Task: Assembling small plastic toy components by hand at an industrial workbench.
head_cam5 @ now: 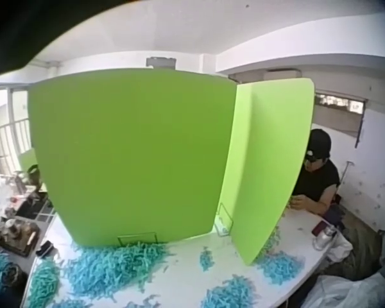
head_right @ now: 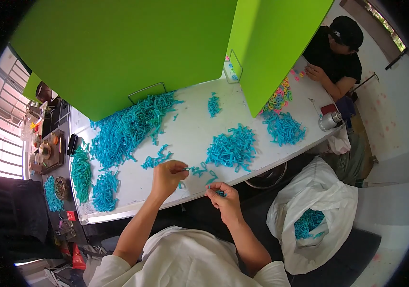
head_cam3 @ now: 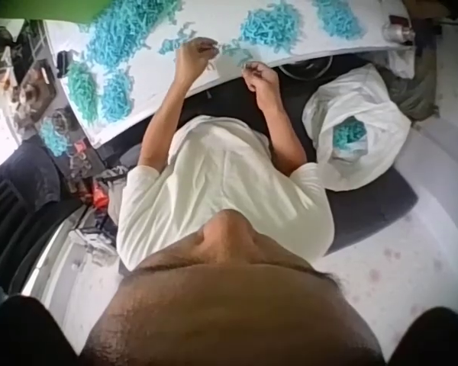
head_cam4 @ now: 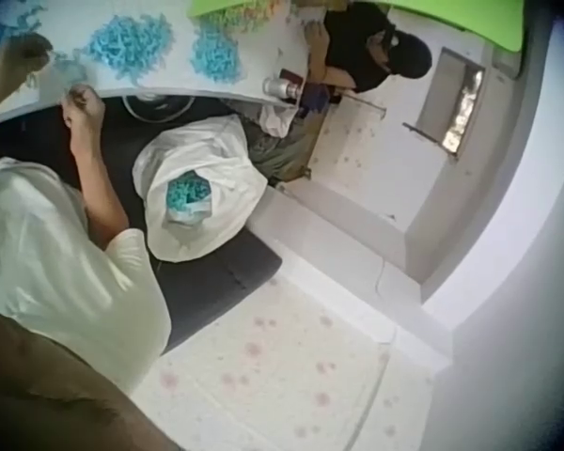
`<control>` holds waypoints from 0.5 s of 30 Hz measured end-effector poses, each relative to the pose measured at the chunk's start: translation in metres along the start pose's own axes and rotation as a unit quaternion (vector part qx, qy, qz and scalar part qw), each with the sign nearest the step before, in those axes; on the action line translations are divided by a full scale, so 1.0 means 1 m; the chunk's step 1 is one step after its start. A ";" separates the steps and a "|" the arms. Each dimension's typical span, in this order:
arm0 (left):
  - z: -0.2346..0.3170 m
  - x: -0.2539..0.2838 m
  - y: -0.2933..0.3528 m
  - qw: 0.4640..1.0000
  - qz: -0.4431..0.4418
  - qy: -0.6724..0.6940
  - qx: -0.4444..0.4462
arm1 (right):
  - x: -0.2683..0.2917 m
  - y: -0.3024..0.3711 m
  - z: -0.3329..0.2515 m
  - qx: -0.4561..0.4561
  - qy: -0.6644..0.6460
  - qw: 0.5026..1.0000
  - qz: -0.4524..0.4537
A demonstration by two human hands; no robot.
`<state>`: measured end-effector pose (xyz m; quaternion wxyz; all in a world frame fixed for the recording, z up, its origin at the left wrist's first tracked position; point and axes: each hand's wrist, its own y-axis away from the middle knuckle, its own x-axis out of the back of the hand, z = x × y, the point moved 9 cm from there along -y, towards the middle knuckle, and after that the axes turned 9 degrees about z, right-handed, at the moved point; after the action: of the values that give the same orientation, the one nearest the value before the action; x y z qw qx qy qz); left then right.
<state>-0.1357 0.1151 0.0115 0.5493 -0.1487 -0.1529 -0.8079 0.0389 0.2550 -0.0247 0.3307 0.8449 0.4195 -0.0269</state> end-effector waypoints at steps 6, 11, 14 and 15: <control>0.013 0.013 0.031 0.977 -0.079 0.198 -0.002 | -0.039 0.009 -0.057 0.203 0.156 0.966 -0.022; 0.022 0.007 0.047 0.942 -0.149 0.300 0.019 | -0.063 0.018 -0.072 0.238 0.188 0.948 -0.094; 0.013 -0.002 0.058 0.905 -0.194 0.365 0.100 | -0.072 0.024 -0.071 0.232 0.169 0.950 -0.124; 0.008 -0.008 0.063 0.884 -0.215 0.385 0.151 | -0.073 0.025 -0.070 0.220 0.149 0.955 -0.132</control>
<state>-0.0735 0.1030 0.0208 0.3934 0.2959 -0.0779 -0.8669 -0.0063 0.2342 0.0667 0.0636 0.8282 0.5556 -0.0356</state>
